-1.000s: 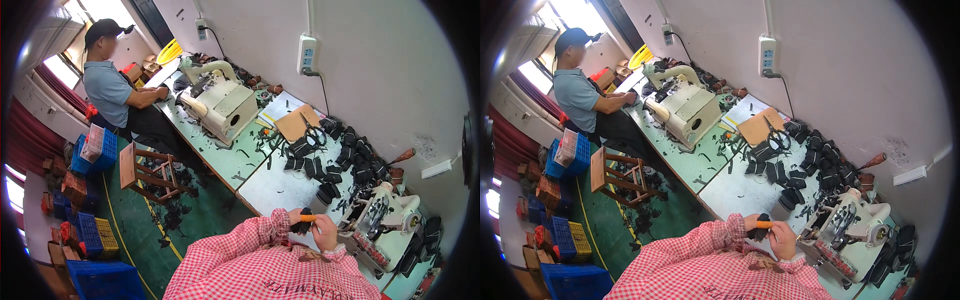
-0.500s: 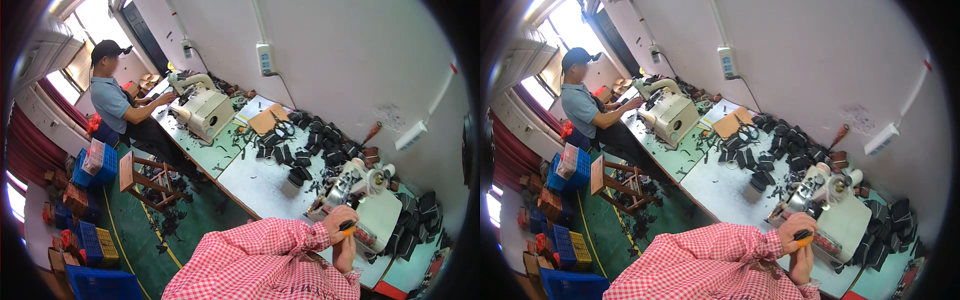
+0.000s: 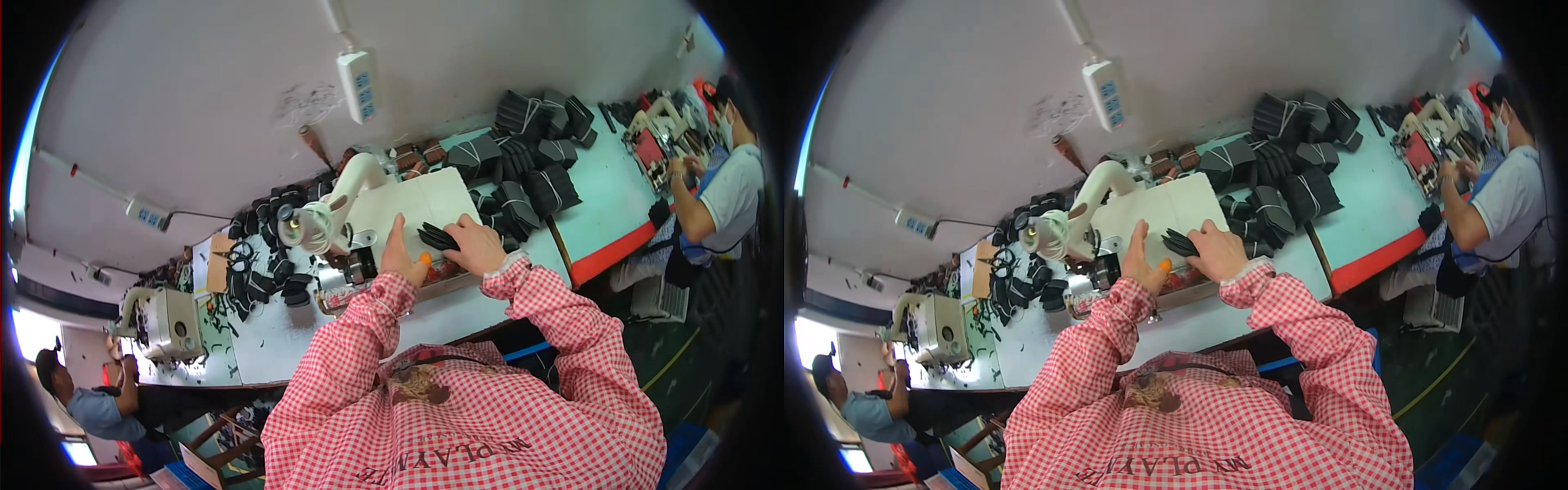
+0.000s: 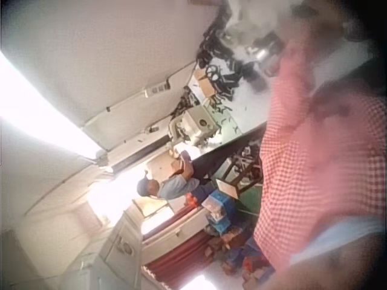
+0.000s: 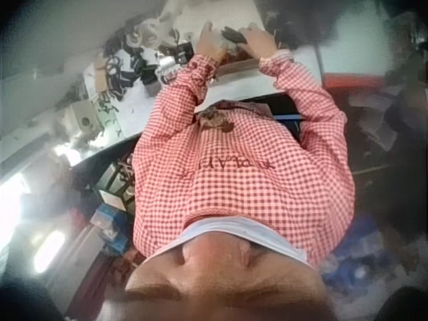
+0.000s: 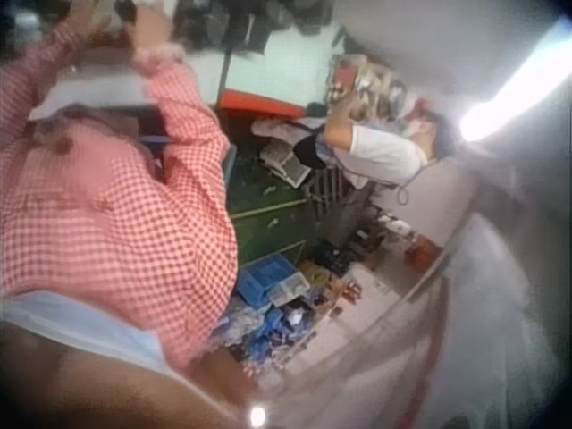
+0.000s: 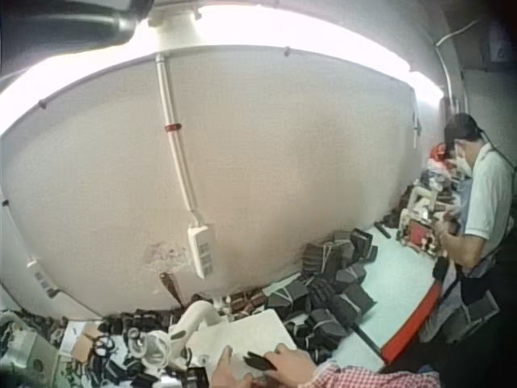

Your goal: The person thins the edges of shoe upper components using a skiving machine.

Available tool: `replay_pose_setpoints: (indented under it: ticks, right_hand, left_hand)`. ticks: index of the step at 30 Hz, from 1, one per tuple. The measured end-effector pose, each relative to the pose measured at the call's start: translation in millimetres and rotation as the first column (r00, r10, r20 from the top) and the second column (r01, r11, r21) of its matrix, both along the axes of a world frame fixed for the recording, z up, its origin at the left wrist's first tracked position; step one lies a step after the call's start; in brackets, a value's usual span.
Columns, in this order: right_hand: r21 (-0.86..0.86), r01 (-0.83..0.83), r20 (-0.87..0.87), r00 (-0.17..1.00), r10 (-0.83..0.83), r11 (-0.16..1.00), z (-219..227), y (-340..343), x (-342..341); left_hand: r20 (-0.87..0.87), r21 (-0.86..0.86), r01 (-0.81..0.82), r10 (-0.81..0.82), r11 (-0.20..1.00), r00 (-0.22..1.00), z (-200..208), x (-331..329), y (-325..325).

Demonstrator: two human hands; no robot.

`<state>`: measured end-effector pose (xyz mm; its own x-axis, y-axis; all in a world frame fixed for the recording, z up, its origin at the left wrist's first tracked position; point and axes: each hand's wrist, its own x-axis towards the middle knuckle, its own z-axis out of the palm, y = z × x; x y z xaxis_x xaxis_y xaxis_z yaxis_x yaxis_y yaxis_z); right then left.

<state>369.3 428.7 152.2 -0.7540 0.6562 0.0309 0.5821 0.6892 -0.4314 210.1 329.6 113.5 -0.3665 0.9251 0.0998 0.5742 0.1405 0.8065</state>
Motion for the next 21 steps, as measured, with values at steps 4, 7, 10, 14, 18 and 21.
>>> replay_pose_setpoints:
  ticks: [4, 7, 10, 14, 18, 21]
  right_hand:
    - [-0.108, 0.016, -0.139, 0.990, -0.031, 0.994, -21, 6, 5]
    - [-0.164, -0.004, -0.228, 0.973, -0.034, 0.986, -20, 8, 17]
    - [-0.168, -0.026, -0.276, 0.961, -0.021, 0.985, -17, 6, 16]
    - [-0.177, -0.004, -0.335, 0.941, -0.056, 0.984, -16, -1, 11]
    - [-0.155, -0.019, -0.609, 0.789, -0.081, 0.988, 1, -49, -10]
    - [-0.219, -0.081, -0.568, 0.821, -0.060, 0.972, 18, -72, -24]
  left_hand:
    - [0.306, 0.037, 0.084, -0.091, 0.996, 0.948, -6, 20, 17]
    - [0.019, -0.027, -0.070, 0.071, 0.997, 0.997, 9, 26, 16]
    - [0.212, -0.023, 0.121, -0.114, 0.992, 0.971, 4, 29, 21]
    - [0.393, 0.146, 0.035, -0.091, 0.989, 0.915, -8, 30, 15]
    - [0.957, -0.063, -0.239, 0.126, 0.969, 0.262, 1, 40, 1]
    - [0.895, -0.088, -0.213, 0.171, 0.973, 0.413, -1, 14, -31]
